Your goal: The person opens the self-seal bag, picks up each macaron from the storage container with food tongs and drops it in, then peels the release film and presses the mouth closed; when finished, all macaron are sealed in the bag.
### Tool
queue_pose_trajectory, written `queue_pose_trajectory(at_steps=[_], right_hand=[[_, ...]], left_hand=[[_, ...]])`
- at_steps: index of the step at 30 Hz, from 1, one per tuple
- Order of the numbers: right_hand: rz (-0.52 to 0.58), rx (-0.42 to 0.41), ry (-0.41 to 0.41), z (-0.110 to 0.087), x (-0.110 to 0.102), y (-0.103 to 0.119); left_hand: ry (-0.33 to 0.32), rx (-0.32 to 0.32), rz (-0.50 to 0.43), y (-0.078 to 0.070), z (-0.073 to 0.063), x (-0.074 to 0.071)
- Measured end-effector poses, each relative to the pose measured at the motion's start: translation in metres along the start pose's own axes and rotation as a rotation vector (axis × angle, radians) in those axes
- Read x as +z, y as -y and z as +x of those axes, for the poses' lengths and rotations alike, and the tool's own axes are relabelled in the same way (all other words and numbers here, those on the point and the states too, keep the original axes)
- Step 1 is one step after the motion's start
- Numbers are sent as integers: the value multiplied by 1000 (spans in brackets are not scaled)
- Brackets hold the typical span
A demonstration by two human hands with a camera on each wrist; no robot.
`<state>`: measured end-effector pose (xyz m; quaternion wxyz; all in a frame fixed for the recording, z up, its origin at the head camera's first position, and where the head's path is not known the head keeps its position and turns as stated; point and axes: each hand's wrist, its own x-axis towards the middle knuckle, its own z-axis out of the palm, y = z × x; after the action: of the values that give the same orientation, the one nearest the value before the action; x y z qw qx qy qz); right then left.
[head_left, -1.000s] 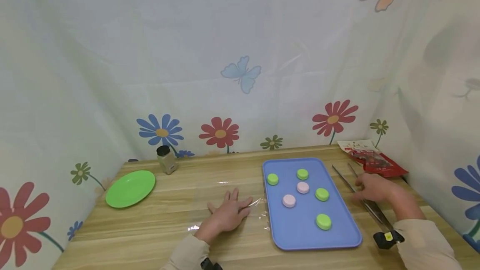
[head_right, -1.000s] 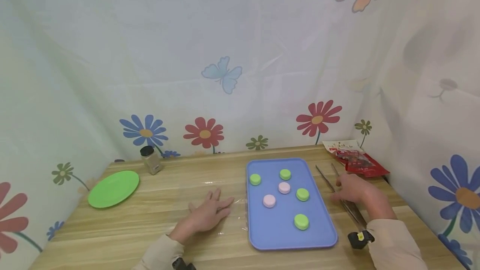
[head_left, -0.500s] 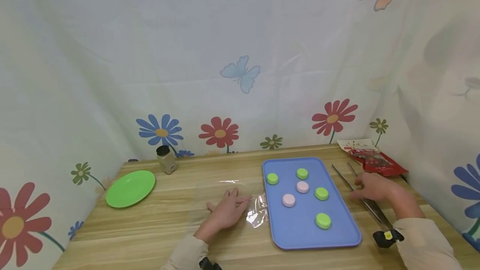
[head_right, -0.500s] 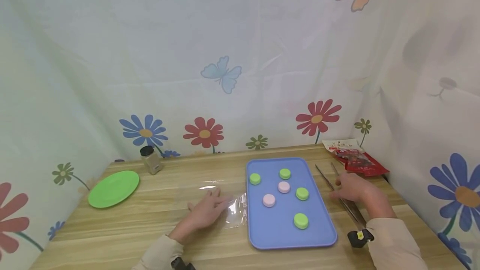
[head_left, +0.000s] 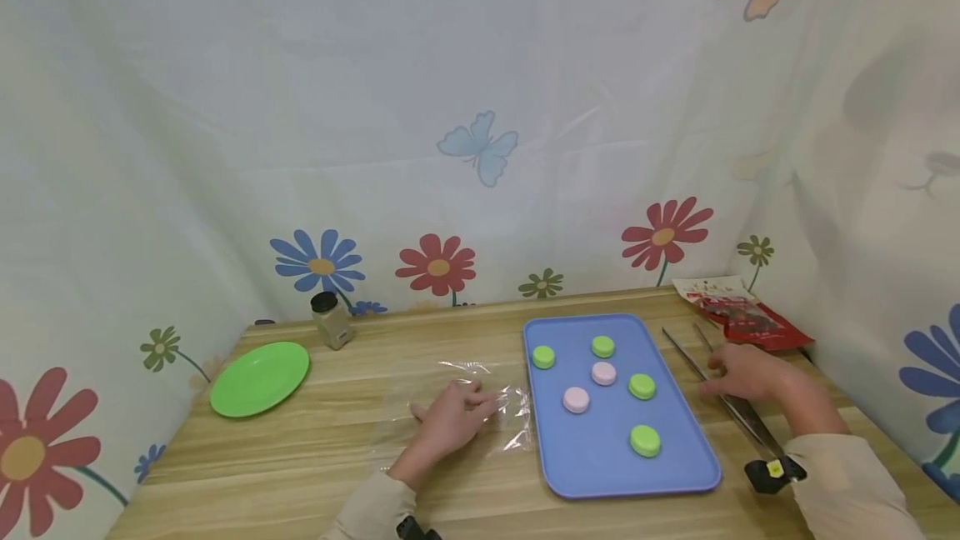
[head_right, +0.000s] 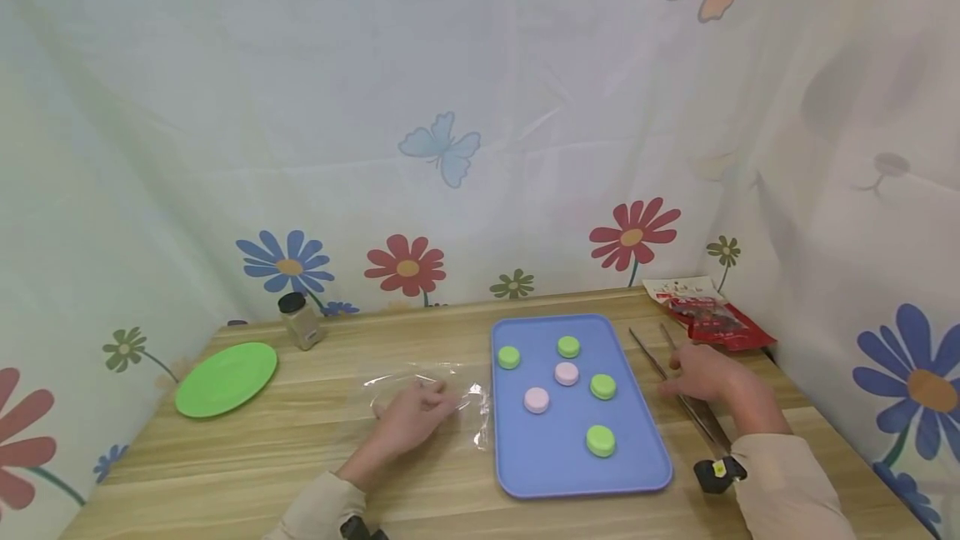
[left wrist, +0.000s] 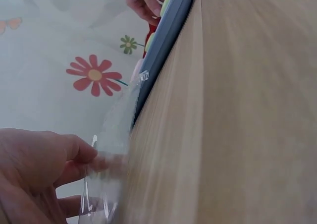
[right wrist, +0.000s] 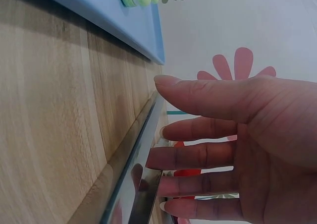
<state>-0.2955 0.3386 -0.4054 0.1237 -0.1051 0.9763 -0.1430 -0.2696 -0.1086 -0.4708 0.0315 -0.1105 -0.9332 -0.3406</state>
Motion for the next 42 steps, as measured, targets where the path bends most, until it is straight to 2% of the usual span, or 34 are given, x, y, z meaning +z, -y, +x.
queue_pose_trajectory(at_steps=[5,11,17,21,27,32,35,42], right_hand=[[0,6,4,0,-1,1],[5,-26,5,0,-2,-1],[59,-14,21,0,-2,-4],[77,10,41,1,-1,-5],[68,-1,33,1,0,-7],[98,56,45,-1,-1,-4],[122,117,76,-4,-1,-3],[109,160,102,-8,-1,-6]], left_hand=[[-23,2,-31,2,1,2],[-87,31,-121,1,0,0],[-176,2,-192,-1,1,-2],[-245,14,-252,1,2,-3],[-316,29,-374,3,6,-4],[-361,1,-419,5,7,-4],[-373,11,-410,6,6,-3],[-381,154,-350,6,7,-2]])
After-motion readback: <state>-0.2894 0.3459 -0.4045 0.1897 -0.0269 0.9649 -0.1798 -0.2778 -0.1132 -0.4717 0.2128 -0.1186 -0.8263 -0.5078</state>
